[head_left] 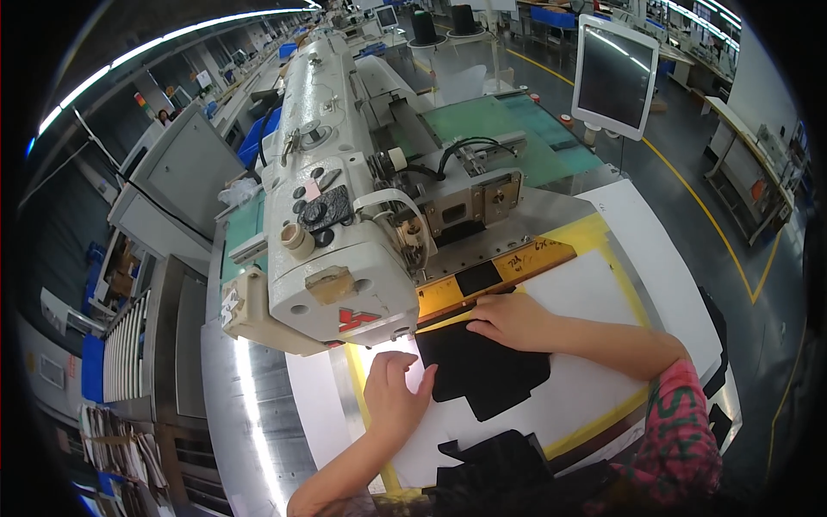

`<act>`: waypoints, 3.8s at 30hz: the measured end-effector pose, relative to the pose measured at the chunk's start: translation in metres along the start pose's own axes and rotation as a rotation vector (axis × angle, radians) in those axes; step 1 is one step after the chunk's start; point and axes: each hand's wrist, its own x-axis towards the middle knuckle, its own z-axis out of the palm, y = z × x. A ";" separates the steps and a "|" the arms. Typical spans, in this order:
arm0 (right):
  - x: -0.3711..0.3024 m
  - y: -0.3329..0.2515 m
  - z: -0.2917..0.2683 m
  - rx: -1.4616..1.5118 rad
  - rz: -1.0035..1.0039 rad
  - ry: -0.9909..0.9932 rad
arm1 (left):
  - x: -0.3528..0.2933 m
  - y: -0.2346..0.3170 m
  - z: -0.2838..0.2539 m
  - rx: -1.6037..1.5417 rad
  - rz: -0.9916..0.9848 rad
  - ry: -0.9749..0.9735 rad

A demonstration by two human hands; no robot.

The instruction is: Operating an industrial sewing machine to join and edge pieces of dark fabric.

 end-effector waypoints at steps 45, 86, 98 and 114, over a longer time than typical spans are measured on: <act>-0.035 -0.004 0.028 -0.486 -0.221 0.121 | 0.007 0.007 0.011 0.366 0.252 -0.402; -0.031 0.000 0.032 -0.455 -0.200 0.128 | 0.015 0.003 0.014 0.246 0.264 -0.457; -0.034 -0.001 0.024 -0.500 -0.226 0.133 | 0.006 0.009 0.010 0.296 0.221 -0.437; -0.033 -0.003 0.020 -0.481 -0.214 0.165 | 0.004 0.007 0.009 0.371 0.261 -0.387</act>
